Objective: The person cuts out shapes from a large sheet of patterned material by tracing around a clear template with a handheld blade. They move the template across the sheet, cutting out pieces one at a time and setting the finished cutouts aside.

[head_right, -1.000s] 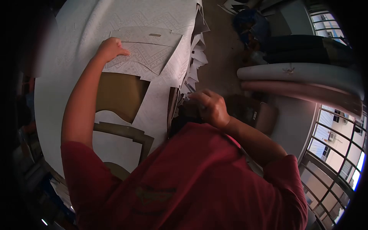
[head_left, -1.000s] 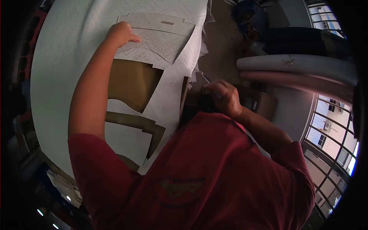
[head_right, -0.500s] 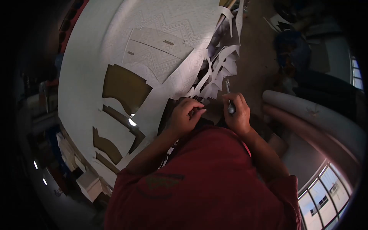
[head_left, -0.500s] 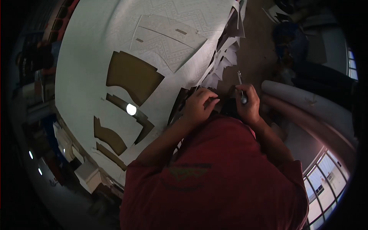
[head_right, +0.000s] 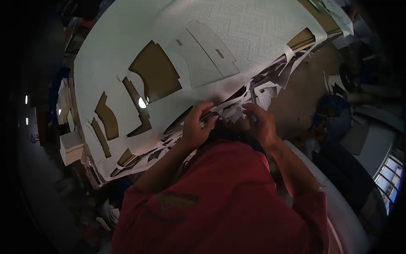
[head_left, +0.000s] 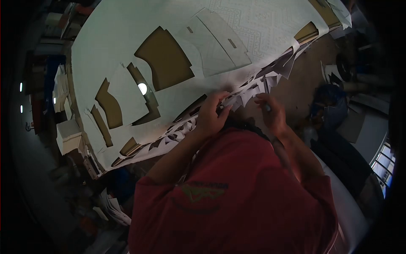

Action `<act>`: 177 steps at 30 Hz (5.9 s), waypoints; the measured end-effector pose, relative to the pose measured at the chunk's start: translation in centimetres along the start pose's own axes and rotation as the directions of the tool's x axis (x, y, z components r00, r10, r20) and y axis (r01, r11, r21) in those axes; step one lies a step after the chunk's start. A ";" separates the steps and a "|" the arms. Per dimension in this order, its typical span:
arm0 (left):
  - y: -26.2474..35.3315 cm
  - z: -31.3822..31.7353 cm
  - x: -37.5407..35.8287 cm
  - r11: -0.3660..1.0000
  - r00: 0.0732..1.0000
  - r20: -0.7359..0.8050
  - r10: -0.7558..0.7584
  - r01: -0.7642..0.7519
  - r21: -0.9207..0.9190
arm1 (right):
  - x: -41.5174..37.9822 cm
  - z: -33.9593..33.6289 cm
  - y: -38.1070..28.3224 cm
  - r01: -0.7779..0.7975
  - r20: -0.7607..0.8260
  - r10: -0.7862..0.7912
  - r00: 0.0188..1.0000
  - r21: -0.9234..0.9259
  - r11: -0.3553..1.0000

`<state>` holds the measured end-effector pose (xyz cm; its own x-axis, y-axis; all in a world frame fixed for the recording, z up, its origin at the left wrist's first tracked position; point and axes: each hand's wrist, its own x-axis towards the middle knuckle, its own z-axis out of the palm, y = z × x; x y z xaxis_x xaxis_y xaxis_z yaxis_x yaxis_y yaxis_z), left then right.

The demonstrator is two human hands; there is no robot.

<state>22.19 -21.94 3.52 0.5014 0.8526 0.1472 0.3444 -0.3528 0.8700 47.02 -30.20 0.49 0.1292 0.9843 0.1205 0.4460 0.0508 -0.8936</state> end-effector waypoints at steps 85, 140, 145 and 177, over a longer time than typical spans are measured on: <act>-0.5 2.4 16.7 0.646 0.694 -0.534 -0.483 0.694 0.317 | 29.4 -12.4 10.3 0.508 0.210 -0.463 0.861 -0.341 0.791; -17.0 -37.8 -9.7 0.456 0.391 -0.820 -0.418 0.871 0.182 | 20.8 1.5 3.7 0.453 0.147 -0.457 0.877 -0.570 0.686; -17.8 -51.6 -17.6 0.221 0.311 -0.909 -0.279 0.942 0.254 | 20.3 1.4 3.8 0.404 0.138 -0.404 0.904 -0.583 0.704; -0.6 6.7 13.1 0.963 0.998 -0.055 -0.021 0.035 0.267 | 21.3 -13.9 9.2 0.022 -0.310 -0.153 0.938 -0.388 0.921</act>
<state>33.92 -13.15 1.80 0.4494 0.8798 0.1548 0.5614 -0.4129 0.7172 66.21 -11.12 0.83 0.3275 0.8633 0.3840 0.7577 0.0029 -0.6526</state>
